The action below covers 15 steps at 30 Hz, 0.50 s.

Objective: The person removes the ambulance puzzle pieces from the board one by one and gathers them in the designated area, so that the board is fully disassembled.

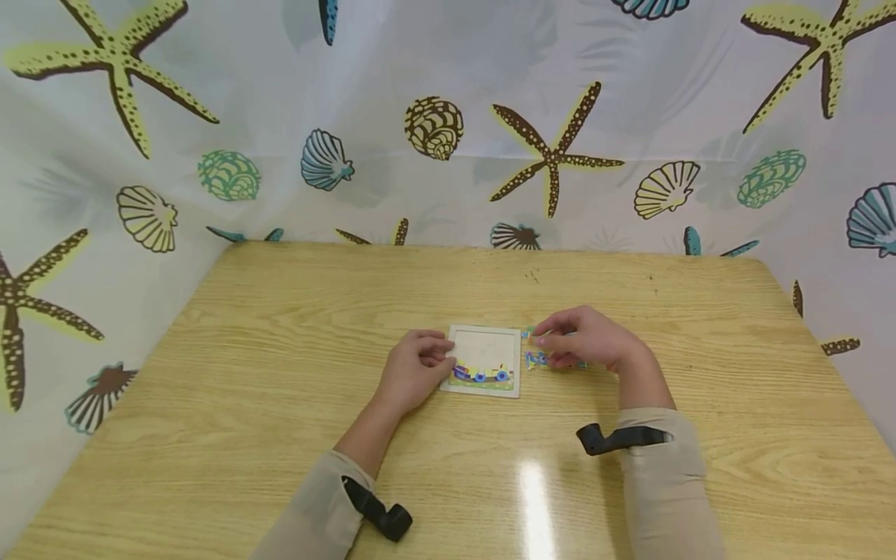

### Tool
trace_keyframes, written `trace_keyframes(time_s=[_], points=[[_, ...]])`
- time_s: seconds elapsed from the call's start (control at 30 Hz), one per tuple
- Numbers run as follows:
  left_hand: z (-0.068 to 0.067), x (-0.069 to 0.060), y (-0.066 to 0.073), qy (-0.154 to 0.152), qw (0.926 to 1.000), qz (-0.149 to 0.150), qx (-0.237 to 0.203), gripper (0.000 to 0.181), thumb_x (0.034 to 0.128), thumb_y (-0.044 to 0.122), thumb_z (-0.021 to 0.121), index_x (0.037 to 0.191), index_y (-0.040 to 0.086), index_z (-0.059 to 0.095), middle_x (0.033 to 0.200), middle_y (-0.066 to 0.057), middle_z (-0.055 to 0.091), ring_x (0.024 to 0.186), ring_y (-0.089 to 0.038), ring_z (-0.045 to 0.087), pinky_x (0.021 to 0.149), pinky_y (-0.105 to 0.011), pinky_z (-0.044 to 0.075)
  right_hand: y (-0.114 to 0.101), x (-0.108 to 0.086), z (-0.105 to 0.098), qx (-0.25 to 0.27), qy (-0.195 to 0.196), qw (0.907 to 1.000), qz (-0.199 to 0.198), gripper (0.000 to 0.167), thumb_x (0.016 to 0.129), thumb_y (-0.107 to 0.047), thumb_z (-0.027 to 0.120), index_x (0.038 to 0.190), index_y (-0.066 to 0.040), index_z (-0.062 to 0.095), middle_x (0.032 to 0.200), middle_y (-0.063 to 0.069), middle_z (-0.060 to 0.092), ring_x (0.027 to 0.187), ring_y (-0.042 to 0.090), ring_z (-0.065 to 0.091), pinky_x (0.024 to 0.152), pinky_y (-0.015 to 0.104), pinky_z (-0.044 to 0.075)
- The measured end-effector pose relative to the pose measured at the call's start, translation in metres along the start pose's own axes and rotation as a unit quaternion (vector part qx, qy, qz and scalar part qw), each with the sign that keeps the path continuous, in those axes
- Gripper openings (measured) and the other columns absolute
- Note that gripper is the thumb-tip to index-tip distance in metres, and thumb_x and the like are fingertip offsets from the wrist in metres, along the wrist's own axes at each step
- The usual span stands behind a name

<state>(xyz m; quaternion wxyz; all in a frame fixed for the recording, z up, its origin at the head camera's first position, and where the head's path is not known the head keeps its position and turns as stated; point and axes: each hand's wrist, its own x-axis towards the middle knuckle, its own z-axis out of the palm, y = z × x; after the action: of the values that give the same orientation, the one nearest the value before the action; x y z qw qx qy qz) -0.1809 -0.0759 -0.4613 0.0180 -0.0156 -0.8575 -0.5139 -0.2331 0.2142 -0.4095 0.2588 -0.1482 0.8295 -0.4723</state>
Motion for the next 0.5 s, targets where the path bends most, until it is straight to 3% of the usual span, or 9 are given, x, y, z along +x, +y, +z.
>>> trace_keyframes(time_s=[0.5], points=[[0.0, 0.0009, 0.0009, -0.004, 1.0, -0.001, -0.002, 0.017, 0.0884, 0.009, 0.075, 0.104, 0.003, 0.074, 0.122, -0.009, 0.06, 0.088, -0.015, 0.061, 0.081, -0.028, 0.057, -0.0076, 0.0061, 0.0092, -0.001, -0.018, 0.9998, -0.008, 0.04, 0.098, -0.024, 0.066, 0.127, 0.003, 0.063, 0.1, 0.018, 0.069, 0.082, 0.02, 0.07, 0.075, 0.032, 0.06]])
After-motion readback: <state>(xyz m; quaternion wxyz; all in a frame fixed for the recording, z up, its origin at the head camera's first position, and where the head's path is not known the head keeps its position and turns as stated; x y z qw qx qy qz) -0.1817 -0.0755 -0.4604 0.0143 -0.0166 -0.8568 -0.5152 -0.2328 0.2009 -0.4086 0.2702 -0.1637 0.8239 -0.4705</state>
